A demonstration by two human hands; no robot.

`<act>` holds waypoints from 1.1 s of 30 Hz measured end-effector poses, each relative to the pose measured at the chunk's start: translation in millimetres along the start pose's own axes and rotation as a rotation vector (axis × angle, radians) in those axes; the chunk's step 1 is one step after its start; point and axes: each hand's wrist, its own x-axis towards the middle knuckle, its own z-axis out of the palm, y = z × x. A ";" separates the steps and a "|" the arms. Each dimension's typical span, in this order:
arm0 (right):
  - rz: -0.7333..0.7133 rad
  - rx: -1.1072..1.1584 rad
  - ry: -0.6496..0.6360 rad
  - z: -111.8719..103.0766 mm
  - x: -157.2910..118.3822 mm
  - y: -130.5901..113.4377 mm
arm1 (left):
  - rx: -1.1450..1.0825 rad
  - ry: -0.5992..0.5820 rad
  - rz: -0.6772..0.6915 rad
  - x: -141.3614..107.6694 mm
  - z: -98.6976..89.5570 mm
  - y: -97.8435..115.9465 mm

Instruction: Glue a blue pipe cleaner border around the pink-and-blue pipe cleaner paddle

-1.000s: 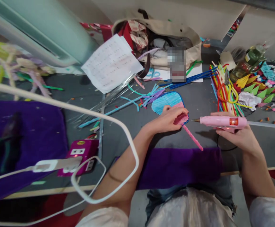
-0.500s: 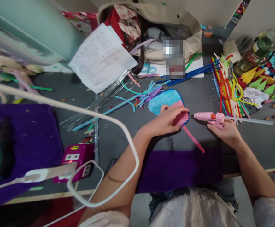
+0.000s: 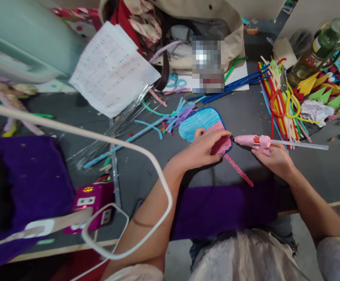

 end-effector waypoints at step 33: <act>-0.052 -0.072 -0.038 3.6 0.2 -3.1 | 0.001 0.002 -0.026 -0.3 -0.8 2.4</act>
